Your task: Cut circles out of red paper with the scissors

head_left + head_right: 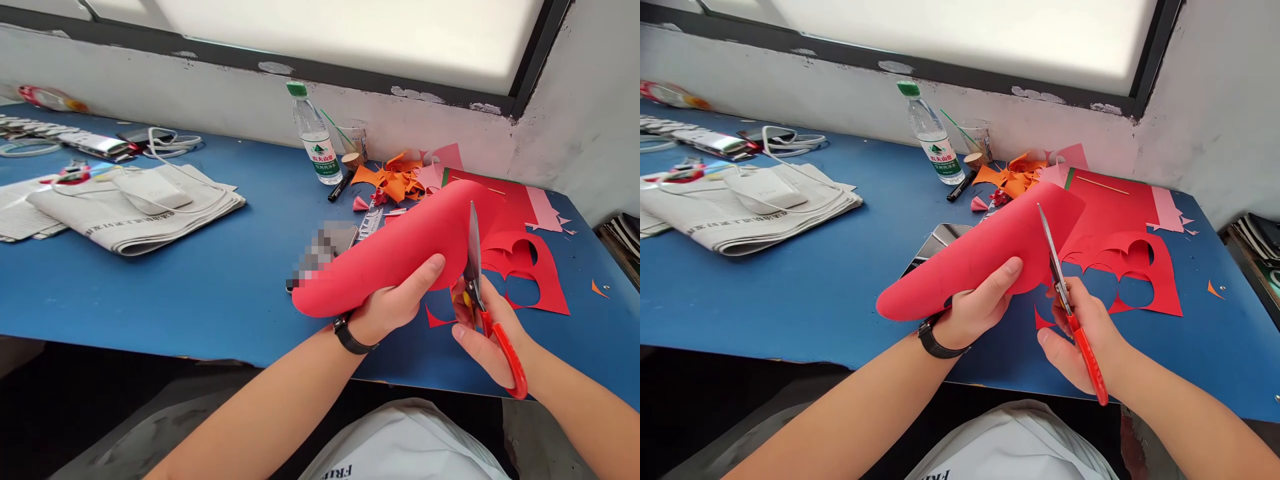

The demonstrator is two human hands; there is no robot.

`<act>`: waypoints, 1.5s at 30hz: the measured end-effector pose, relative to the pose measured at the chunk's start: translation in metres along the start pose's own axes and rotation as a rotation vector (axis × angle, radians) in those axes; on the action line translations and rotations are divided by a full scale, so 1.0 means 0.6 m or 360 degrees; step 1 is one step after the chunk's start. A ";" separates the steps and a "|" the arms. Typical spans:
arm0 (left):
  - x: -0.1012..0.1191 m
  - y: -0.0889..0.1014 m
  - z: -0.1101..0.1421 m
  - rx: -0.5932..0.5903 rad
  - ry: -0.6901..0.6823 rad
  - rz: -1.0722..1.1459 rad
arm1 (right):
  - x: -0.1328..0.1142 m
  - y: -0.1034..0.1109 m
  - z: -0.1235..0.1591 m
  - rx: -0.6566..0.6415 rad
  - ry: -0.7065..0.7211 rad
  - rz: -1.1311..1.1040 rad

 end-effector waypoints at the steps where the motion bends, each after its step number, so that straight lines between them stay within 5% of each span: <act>1: 0.000 -0.002 0.000 -0.0016 -0.0003 -0.0017 | 0.000 -0.001 0.000 -0.0009 -0.0001 -0.0009; 25: 0.027 -0.016 0.013 -0.0244 -0.0218 -0.0691 | -0.010 -0.002 -0.001 0.0004 0.0047 0.0043; 45: 0.032 -0.020 0.012 -0.0251 -0.0352 -0.0719 | -0.024 0.006 0.000 0.0085 0.0123 0.0202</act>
Point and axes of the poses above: each hand's wrist, its own z-axis away from the middle knuckle, its own y-axis out of the back of the hand, x = y × z, the point moved 10 cm from there along -z, towards the middle knuckle, and after that the axes turned 4 degrees about x, right-handed, at the moved point
